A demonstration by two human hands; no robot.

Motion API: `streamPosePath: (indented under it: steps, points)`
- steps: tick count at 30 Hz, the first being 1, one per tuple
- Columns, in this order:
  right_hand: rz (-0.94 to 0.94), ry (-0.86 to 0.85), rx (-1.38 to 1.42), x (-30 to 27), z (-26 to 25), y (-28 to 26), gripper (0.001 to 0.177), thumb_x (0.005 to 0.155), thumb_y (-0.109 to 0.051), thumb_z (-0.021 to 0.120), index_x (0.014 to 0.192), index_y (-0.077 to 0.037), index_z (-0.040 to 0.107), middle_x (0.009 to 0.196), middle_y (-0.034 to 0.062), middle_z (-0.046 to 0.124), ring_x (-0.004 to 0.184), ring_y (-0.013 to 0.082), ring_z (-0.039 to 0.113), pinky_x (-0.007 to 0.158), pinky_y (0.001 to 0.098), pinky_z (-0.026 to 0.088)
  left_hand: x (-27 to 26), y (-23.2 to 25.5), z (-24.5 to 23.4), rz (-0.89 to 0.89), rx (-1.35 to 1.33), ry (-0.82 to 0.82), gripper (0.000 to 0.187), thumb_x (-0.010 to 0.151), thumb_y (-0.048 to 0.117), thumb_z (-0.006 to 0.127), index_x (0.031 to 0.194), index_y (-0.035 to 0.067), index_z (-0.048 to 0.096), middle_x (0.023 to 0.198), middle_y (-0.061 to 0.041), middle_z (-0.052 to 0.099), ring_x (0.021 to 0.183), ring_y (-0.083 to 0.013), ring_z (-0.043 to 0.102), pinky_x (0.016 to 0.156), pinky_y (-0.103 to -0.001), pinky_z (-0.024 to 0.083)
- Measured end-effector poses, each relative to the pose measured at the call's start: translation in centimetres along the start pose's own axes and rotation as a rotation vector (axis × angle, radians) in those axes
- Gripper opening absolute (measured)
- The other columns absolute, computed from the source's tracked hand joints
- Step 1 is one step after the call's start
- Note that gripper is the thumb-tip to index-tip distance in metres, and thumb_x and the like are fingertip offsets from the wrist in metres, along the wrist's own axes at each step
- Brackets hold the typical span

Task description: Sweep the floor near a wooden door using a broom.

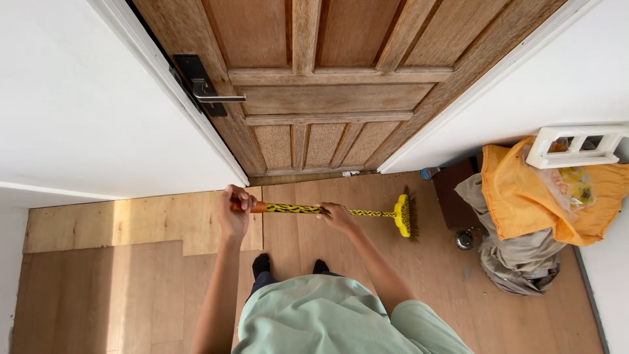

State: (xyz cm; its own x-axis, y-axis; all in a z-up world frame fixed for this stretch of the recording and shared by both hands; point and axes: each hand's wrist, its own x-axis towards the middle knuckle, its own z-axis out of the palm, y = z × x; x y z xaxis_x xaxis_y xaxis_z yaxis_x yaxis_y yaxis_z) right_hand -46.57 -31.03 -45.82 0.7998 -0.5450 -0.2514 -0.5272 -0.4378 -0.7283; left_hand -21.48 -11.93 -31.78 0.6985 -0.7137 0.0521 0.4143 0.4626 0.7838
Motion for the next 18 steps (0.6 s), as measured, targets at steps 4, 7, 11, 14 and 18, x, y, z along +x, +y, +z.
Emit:
streamPosePath:
  steps: [4, 7, 11, 14, 18]
  points:
    - [-0.462, 0.191, 0.049, 1.7, 0.6, -7.2, 0.035, 0.098, -0.030, 0.065, 0.130, -0.017, 0.062, 0.102, 0.0093, 0.074, 0.087, 0.0281, 0.071, 0.080, 0.0419, 0.057, 0.8, 10.4, 8.6, 0.211, 0.147, -0.167, 0.044, 0.109, 0.041, 0.051, 0.082, 0.006, 0.055, 0.065, -0.004, 0.052, 0.055, -0.0134, 0.046, 0.061, -0.034, 0.048]
    - [-0.606, 0.211, 0.013, 0.7, -1.3, -15.0, 0.033, 0.104, -0.027, 0.058, 0.134, -0.015, 0.049, 0.101, 0.0127, 0.070, 0.090, 0.0334, 0.069, 0.077, 0.0456, 0.055, -0.2, 16.5, 14.5, 0.340, 0.303, -0.284, 0.037, 0.107, 0.031, 0.058, 0.080, 0.006, 0.057, 0.068, -0.005, 0.057, 0.058, -0.0137, 0.053, 0.059, -0.032, 0.050]
    - [-0.689, 0.071, 0.016, 2.5, 0.7, -16.8, 0.038, 0.107, -0.028, 0.055, 0.135, -0.007, 0.041, 0.097, 0.0127, 0.068, 0.090, 0.0332, 0.069, 0.080, 0.0458, 0.056, -1.8, 20.3, 21.7, 0.487, 0.822, -0.510, 0.022, 0.095, 0.017, 0.074, 0.081, 0.003, 0.065, 0.072, -0.006, 0.065, 0.060, -0.0148, 0.061, 0.054, -0.030, 0.048]
    - [-0.860, 0.149, 0.025, 3.8, 1.8, -16.7, 0.030, 0.110, -0.028, 0.050, 0.131, -0.009, 0.040, 0.102, 0.0136, 0.067, 0.094, 0.0329, 0.069, 0.084, 0.0439, 0.057, -1.3, 19.7, 24.5, 0.565, 1.083, -0.669, 0.018, 0.091, 0.017, 0.078, 0.085, 0.001, 0.072, 0.074, -0.007, 0.069, 0.062, -0.0166, 0.063, 0.055, -0.030, 0.049]
    - [-0.582, 0.017, 0.070, 6.5, 6.6, -10.8, 0.036, 0.112, -0.034, 0.051, 0.134, -0.009, 0.038, 0.103, 0.0142, 0.071, 0.091, 0.0336, 0.072, 0.075, 0.0451, 0.058, 1.4, 16.1, 21.9, 0.523, 1.171, -0.760, 0.019, 0.091, 0.020, 0.080, 0.091, 0.001, 0.075, 0.078, -0.008, 0.073, 0.065, -0.0163, 0.068, 0.058, -0.028, 0.053]
